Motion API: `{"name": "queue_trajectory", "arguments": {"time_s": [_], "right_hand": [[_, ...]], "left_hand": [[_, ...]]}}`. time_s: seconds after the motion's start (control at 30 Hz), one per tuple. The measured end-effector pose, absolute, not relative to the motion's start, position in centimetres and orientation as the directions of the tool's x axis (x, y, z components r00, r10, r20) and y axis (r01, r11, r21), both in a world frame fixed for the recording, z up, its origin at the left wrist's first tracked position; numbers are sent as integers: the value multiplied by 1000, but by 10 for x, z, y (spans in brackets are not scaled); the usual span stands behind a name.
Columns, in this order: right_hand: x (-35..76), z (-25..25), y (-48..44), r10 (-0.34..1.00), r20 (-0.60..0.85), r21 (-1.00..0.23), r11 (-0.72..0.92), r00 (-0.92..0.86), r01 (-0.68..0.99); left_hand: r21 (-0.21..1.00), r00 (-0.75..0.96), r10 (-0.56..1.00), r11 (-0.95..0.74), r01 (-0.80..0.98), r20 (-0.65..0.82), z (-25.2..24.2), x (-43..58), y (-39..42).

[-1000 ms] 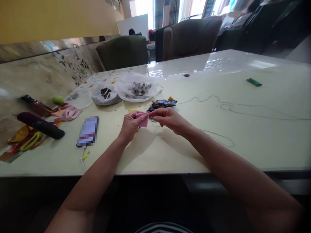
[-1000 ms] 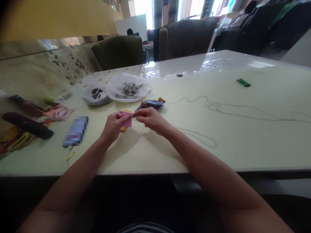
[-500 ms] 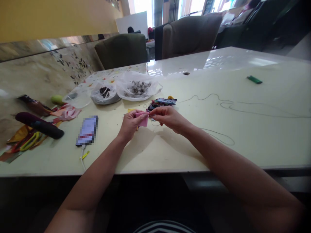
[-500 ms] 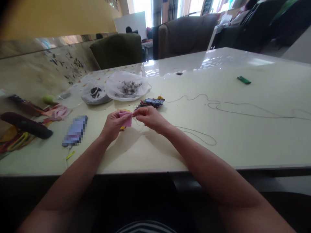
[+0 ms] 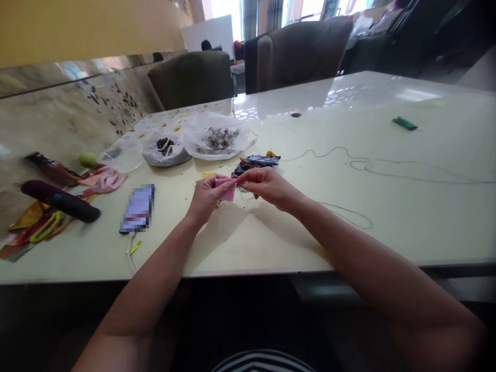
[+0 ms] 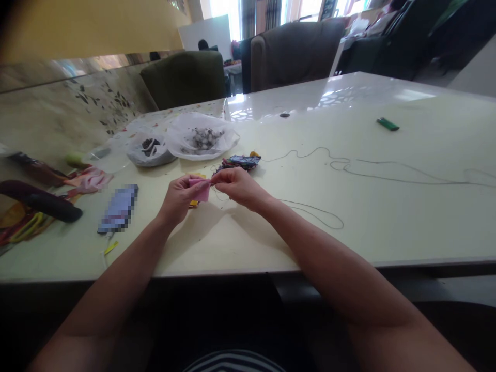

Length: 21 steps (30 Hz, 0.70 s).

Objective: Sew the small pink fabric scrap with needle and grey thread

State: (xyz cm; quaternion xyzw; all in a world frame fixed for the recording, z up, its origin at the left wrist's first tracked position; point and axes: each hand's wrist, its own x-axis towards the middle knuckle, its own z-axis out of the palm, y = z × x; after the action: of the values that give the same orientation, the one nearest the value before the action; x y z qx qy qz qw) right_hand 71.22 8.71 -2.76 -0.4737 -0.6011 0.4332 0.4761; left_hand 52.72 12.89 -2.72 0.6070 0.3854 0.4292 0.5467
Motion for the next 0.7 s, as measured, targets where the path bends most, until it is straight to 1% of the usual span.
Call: {"name": "queue_trajectory", "arguments": {"time_s": [0.23,0.53,0.7], "right_hand": [[714,-26,86,987,131,-978,143,-89,153],[715,-19,84,991,94,-994,99,-93,43],[717,-19,85,989,92,-996,92,-119,-1]], "left_hand": [[1000,381,925,-15,-17,20,-28,526,132],[992,440,894,117,-43,-87,-24,524,132],[985,477,871,163,-52,-119,-23,523,133]]}}
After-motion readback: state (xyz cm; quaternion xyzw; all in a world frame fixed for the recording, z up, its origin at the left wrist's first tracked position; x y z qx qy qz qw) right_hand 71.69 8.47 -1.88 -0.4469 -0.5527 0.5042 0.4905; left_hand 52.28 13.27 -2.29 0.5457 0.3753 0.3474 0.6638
